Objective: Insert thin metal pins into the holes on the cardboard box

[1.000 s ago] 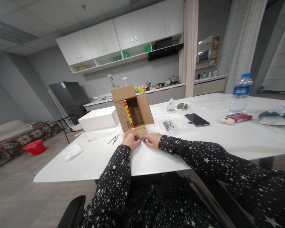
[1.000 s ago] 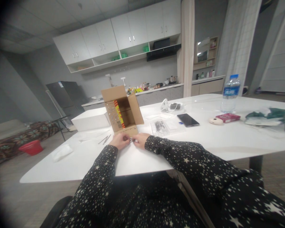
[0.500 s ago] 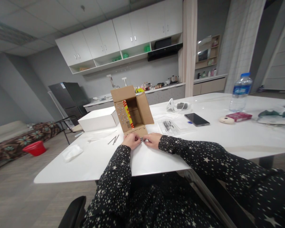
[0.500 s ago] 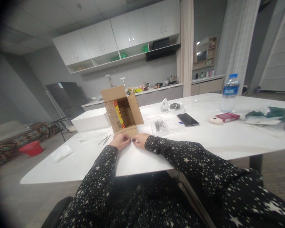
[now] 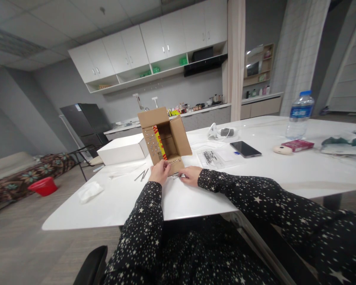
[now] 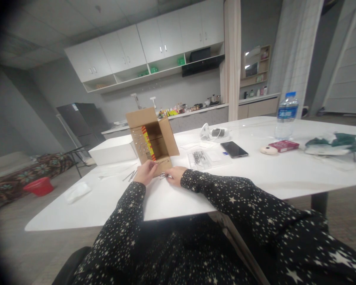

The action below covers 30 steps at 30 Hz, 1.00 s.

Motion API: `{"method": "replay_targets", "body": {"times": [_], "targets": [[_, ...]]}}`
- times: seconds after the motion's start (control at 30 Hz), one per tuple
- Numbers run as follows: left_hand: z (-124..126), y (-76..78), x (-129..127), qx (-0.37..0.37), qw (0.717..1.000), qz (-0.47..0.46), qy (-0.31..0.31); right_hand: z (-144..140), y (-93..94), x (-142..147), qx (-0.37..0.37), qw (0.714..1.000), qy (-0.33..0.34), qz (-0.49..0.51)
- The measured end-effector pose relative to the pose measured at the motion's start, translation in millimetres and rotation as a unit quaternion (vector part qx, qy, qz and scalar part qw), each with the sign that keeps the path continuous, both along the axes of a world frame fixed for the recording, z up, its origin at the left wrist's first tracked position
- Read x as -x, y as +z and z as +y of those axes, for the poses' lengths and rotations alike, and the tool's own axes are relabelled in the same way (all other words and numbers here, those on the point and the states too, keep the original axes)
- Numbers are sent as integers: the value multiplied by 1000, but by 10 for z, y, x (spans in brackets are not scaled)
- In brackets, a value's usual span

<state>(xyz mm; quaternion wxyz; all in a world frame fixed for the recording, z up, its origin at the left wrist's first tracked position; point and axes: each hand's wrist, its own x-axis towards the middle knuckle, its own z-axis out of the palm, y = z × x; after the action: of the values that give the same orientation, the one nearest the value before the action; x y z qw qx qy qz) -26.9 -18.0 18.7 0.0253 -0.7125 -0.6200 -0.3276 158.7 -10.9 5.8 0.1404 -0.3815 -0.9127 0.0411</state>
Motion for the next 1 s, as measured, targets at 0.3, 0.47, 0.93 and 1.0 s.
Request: {"method": "replay_targets", "body": {"times": [0.3,0.47,0.93,1.0], "targets": [[-12,75,111,-153,979,-127,32,8,-10,-31,0,1000,11,4],[-31,101,122,-147,981,-107,71,-11,11,-33,-3,1000,7,-1],[-75,150,130,-131,977,-103,132,-31,19,-22,-2,1000,5,1],[-70,146,131,-128,978,-103,131,-30,18,-21,0,1000,2,2]]}}
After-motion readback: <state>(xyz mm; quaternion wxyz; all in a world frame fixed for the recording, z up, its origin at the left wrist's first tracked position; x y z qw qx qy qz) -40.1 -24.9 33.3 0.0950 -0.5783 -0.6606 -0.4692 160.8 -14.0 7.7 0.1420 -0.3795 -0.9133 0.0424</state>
